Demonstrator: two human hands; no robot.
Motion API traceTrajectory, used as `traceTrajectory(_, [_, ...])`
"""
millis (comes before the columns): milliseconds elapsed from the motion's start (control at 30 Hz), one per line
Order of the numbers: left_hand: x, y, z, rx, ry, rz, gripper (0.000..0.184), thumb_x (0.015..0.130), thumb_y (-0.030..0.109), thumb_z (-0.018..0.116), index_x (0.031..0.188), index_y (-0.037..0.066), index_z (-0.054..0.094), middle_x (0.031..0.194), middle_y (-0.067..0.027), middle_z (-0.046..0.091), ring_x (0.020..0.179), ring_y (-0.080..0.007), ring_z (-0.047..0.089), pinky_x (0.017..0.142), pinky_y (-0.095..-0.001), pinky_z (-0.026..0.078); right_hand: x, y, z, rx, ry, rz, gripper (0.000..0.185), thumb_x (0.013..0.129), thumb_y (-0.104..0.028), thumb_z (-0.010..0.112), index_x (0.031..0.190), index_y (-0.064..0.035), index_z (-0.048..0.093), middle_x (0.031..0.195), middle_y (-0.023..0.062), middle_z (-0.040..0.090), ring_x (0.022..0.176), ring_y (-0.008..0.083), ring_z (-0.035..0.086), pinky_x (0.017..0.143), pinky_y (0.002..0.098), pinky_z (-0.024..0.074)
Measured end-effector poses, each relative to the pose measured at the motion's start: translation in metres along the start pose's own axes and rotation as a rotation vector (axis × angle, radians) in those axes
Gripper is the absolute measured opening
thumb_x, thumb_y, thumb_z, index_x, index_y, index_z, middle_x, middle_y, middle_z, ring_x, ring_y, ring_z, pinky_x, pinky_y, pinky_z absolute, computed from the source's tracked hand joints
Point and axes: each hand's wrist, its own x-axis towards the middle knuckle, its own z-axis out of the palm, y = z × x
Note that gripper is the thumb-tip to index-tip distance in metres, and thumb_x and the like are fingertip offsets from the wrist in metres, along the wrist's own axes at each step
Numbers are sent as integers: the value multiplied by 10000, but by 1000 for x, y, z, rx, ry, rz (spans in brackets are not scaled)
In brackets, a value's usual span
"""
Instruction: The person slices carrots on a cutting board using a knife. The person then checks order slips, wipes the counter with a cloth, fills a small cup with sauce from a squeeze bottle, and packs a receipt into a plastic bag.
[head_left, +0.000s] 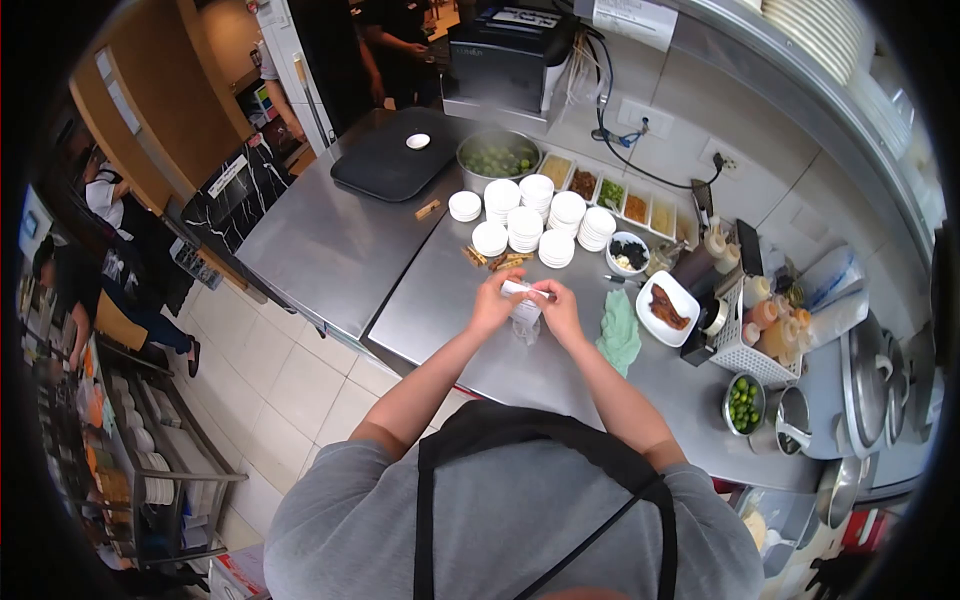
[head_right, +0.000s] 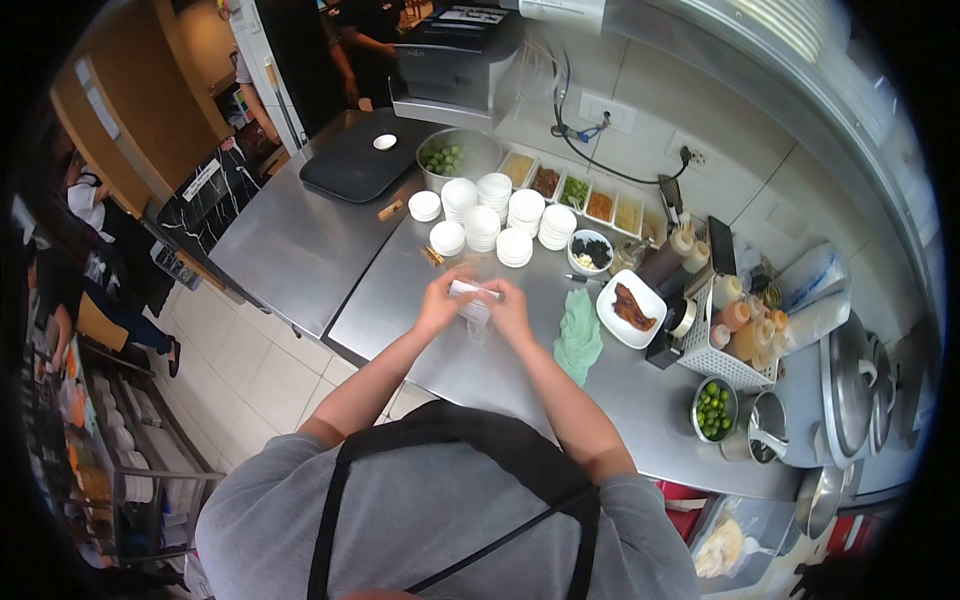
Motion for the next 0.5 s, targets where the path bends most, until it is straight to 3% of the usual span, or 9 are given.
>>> traceTrajectory(133, [-16, 0, -7, -52, 42, 89, 467, 705, 113, 705, 1136, 54, 535, 1034, -69, 574, 938, -146, 540, 763, -288, 460, 19, -7, -5, -79, 37, -37, 149, 758, -124, 665, 860, -20, 633, 720, 18, 611, 599, 63, 468, 559, 221, 394])
traceTrajectory(200, [-31, 5, -15, -111, 76, -79, 492, 720, 120, 701, 1166, 54, 505, 1123, -74, 531, 991, -150, 510, 792, -294, 455, 28, -6, -9, -45, 73, -31, 154, 755, -127, 668, 864, -22, 637, 734, 30, 616, 622, 74, 493, 572, 227, 397])
traceTrajectory(267, [-49, 0, -23, -146, 109, -188, 449, 729, 122, 699, 1137, 45, 527, 1085, -66, 553, 969, -143, 518, 790, -284, 452, 37, 0, -13, -183, 125, -97, 234, 747, -120, 668, 954, -22, 619, 889, 83, 619, 788, 147, 564, 688, 257, 432])
traceTrajectory(300, [-60, -1, -27, -142, 115, -221, 429, 733, 121, 696, 1123, 42, 537, 1067, -62, 562, 963, -139, 519, 793, -282, 450, 38, -2, -14, -183, 128, -105, 234, 747, -120, 668, 954, -22, 619, 889, 83, 619, 788, 147, 564, 688, 257, 432])
traceTrajectory(367, [-84, -14, -37, -144, 137, -257, 408, 737, 120, 693, 1109, 39, 546, 1050, -58, 571, 958, -135, 519, 796, -280, 449, 34, -12, -17, -292, 263, -333, 348, 741, -110, 664, 1067, -31, 572, 1085, 135, 552, 1004, 236, 532, 853, 308, 411])
traceTrajectory(400, [-96, -29, -43, -88, 99, -275, 411, 738, 133, 690, 1116, 54, 549, 1070, -64, 572, 968, -134, 524, 794, -288, 451, 25, -26, -24, -272, 167, -279, 486, 719, -105, 674, 1169, -40, 502, 1185, 167, 469, 1110, 322, 446, 940, 367, 356])
traceTrajectory(500, [-141, -59, -59, -51, 81, -443, 405, 739, 143, 686, 1123, 104, 562, 1108, -80, 576, 997, -116, 525, 822, -288, 443, 1, -33, -33, -251, 81, -383, 436, 736, -80, 648, 1153, -47, 523, 1192, 169, 469, 1122, 294, 446, 961, 400, 339])
